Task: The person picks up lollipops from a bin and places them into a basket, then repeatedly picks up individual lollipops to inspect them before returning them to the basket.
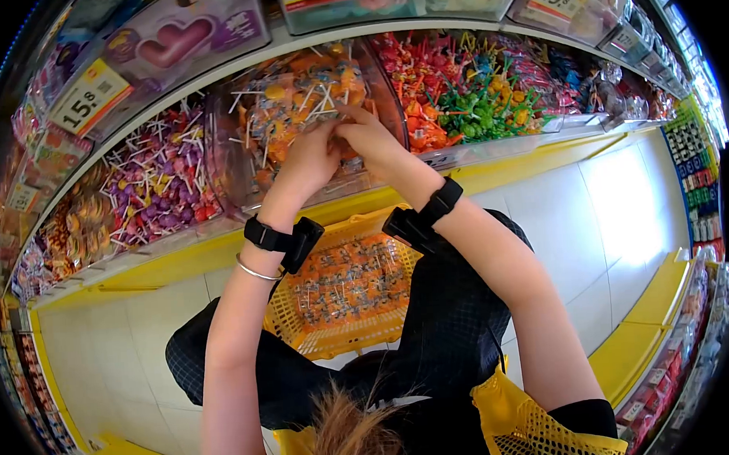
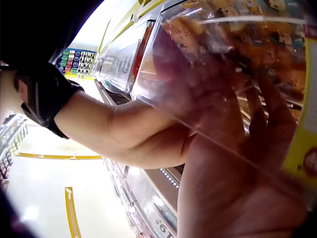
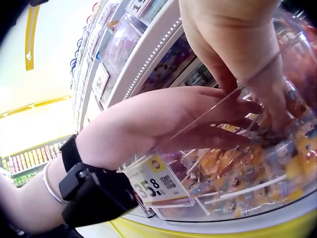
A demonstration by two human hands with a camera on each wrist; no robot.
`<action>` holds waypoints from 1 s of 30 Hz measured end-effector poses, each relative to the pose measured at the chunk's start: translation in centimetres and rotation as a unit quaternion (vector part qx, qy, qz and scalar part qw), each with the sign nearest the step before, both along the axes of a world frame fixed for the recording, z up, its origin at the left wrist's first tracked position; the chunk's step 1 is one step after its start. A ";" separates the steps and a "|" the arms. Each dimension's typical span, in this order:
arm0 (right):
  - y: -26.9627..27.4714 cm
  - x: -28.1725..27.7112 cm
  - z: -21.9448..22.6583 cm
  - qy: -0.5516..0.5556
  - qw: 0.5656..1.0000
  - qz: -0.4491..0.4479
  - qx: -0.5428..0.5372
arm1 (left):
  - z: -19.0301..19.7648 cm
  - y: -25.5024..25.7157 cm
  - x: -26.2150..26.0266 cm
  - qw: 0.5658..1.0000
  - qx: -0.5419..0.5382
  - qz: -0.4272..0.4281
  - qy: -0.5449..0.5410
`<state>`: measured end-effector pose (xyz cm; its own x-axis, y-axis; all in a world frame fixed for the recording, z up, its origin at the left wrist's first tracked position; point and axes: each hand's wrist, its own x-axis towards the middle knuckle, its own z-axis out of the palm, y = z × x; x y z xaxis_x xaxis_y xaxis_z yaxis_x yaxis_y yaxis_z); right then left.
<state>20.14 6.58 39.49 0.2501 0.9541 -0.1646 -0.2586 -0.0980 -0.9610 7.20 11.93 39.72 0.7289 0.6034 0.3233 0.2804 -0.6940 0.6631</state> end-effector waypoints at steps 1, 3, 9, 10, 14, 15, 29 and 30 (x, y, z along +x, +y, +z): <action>-0.1 0.0 0.2 -0.001 1.000 0.004 -0.009 | -0.1 0.1 0.3 1.000 -0.009 0.009 0.011; -0.1 -0.3 0.1 -0.015 1.000 -0.017 -0.010 | 0.2 -0.3 0.6 0.999 -0.040 0.026 0.024; -1.0 -0.8 1.3 -0.035 0.997 -0.025 0.060 | 3.2 -2.5 -1.2 0.996 -0.041 0.073 -0.043; -1.4 -1.1 1.9 -0.034 0.997 -0.022 0.060 | 3.7 -3.1 -1.8 0.996 -0.025 0.069 -0.059; -3.0 -2.6 3.0 0.040 0.993 -0.011 0.108 | 5.1 -5.4 -4.7 0.997 0.041 0.051 -0.031; -3.3 -3.0 2.9 0.035 0.989 -0.005 0.144 | 5.6 -6.2 -5.6 0.997 0.056 0.043 -0.023; -9.3 -7.7 1.0 -0.256 0.942 0.013 0.216 | 2.3 -12.2 -11.6 0.970 -0.201 0.036 -0.132; -10.0 -8.2 0.6 -0.294 0.932 0.019 0.212 | 2.2 -12.6 -11.8 0.954 -0.279 0.019 -0.106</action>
